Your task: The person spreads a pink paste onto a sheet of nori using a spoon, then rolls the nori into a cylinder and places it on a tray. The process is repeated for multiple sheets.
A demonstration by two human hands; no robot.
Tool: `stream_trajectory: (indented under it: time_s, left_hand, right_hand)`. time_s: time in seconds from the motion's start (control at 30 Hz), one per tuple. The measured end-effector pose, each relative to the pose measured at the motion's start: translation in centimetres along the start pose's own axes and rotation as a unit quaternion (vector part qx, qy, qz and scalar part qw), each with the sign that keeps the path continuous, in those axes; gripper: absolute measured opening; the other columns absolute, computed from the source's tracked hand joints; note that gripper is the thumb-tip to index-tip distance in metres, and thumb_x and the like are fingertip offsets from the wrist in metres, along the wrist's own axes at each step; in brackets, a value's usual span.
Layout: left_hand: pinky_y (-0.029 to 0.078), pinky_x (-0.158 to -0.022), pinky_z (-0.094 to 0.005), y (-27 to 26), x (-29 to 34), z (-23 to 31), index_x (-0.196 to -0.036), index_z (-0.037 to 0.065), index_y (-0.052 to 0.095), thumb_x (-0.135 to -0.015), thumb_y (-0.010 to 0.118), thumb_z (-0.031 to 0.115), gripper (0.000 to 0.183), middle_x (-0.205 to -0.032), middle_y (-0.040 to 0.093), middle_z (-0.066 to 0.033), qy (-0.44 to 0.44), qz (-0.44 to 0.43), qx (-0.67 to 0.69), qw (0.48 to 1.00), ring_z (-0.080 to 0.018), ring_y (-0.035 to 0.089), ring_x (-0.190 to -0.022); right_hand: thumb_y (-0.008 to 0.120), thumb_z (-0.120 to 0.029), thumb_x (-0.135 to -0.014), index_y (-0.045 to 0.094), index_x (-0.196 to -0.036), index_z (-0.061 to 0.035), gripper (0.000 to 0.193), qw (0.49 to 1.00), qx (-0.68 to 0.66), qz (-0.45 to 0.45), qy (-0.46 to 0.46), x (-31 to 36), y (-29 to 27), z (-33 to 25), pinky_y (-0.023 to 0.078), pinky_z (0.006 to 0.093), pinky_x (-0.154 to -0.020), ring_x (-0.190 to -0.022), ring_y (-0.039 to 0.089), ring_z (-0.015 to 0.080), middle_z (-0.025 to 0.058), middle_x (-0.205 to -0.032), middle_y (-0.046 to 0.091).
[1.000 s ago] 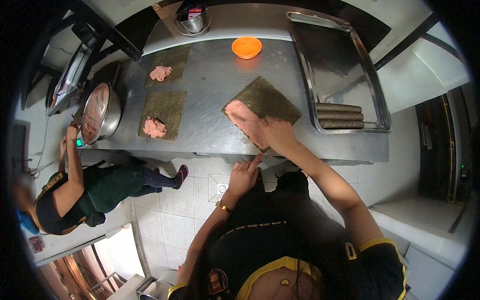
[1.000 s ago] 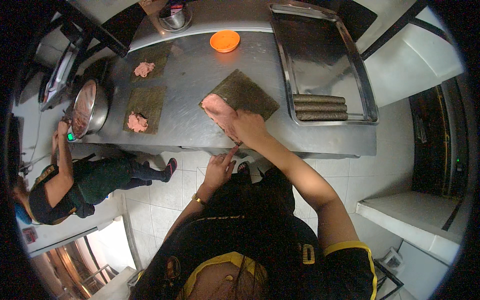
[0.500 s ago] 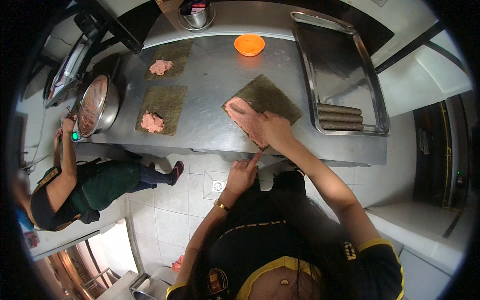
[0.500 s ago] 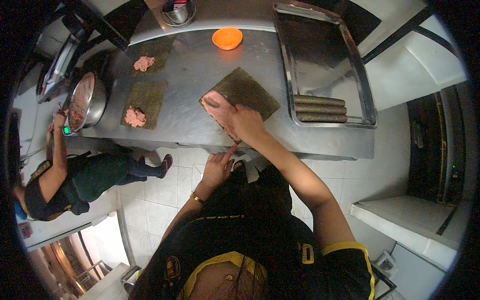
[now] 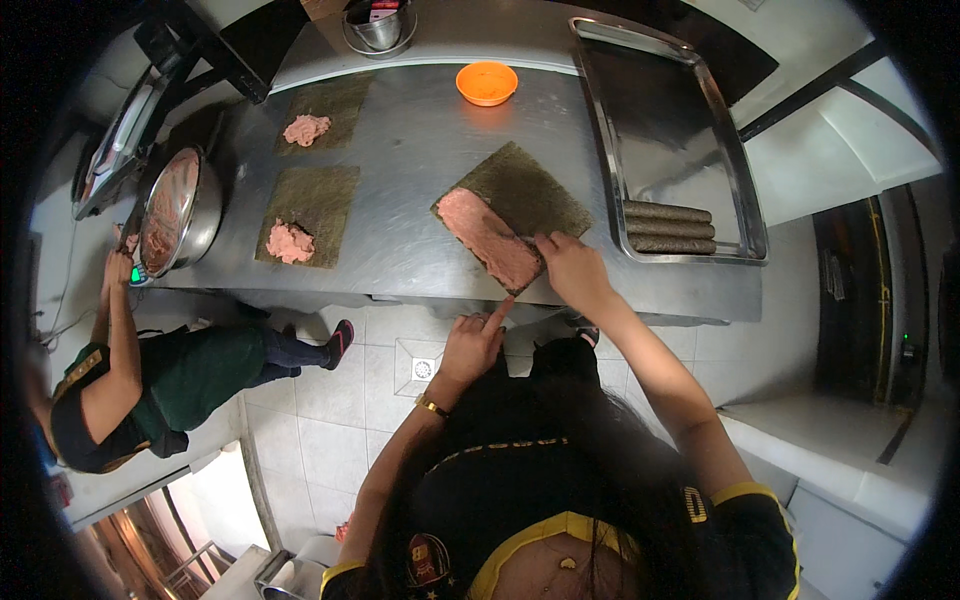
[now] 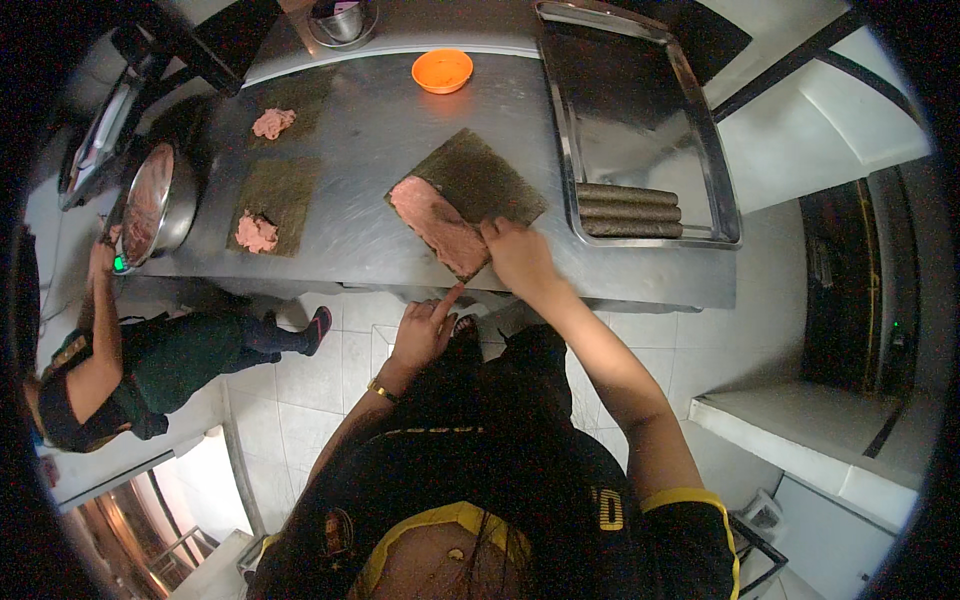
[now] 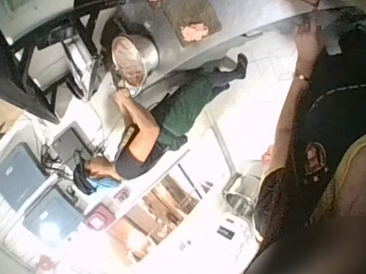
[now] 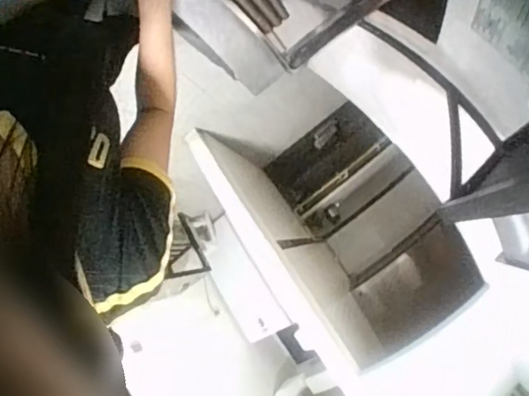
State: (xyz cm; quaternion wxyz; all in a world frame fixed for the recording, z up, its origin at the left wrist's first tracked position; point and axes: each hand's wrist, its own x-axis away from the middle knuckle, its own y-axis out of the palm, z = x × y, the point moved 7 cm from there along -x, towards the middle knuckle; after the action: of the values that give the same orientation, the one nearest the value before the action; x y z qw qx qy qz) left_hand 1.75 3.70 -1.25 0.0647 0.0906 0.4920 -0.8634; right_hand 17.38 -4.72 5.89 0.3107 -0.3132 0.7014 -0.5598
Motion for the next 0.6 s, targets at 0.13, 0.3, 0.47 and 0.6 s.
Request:
stream_trajectory:
  time_s: [0.13,0.3,0.47,0.6]
  left_hand:
    - [0.046,-0.073,-0.0396,0.5,0.1,-0.4,-0.147,0.014,0.037,-0.086,0.063,0.011,0.066,-0.079,0.063,-0.0110,0.003,-0.011,-0.004,1.000,-0.0275,0.061,-0.076]
    - [0.046,-0.075,-0.0407,0.5,0.1,-0.4,-0.148,0.014,0.033,-0.086,0.063,0.012,0.069,-0.082,0.063,-0.0117,-0.007,-0.038,-0.013,0.999,-0.0281,0.061,-0.078]
    - [0.045,-0.076,-0.0411,0.2,0.0,0.3,-0.149,0.013,0.030,-0.087,0.062,0.014,0.070,-0.083,0.063,-0.0128,-0.015,-0.035,-0.007,0.999,-0.0288,0.061,-0.079]
    - [0.043,-0.074,-0.0389,0.3,-0.1,1.1,-0.149,0.009,0.030,-0.087,0.060,0.016,0.070,-0.084,0.060,-0.0093,-0.023,-0.015,-0.029,0.999,-0.0257,0.060,-0.079]
  right_hand:
    - [0.052,-0.007,-0.081,0.060,-0.111,-0.0036,0.031,0.999,-0.005,-0.047,-0.024,2.8,1.6,-1.9,0.055,0.0430,-0.071,-0.085,0.066,0.0324,0.0125,-0.095,0.063]
    - [0.052,-0.006,-0.082,0.060,-0.115,-0.0071,0.034,0.993,-0.115,-0.032,0.007,3.5,-1.8,-0.9,0.053,0.0472,-0.070,-0.084,0.065,0.0381,0.0147,-0.097,0.064]
    - [0.053,-0.005,-0.083,0.068,-0.114,-0.0094,0.035,0.971,-0.216,0.011,0.101,2.8,-1.7,3.9,0.051,0.0471,-0.070,-0.078,0.063,0.0404,0.0216,-0.085,0.066]
    - [0.054,-0.004,-0.084,0.068,-0.112,-0.0061,0.032,0.970,-0.219,-0.005,0.108,1.8,-0.9,5.4,0.051,0.0447,-0.066,-0.072,0.064,0.0380,0.0195,-0.081,0.067]
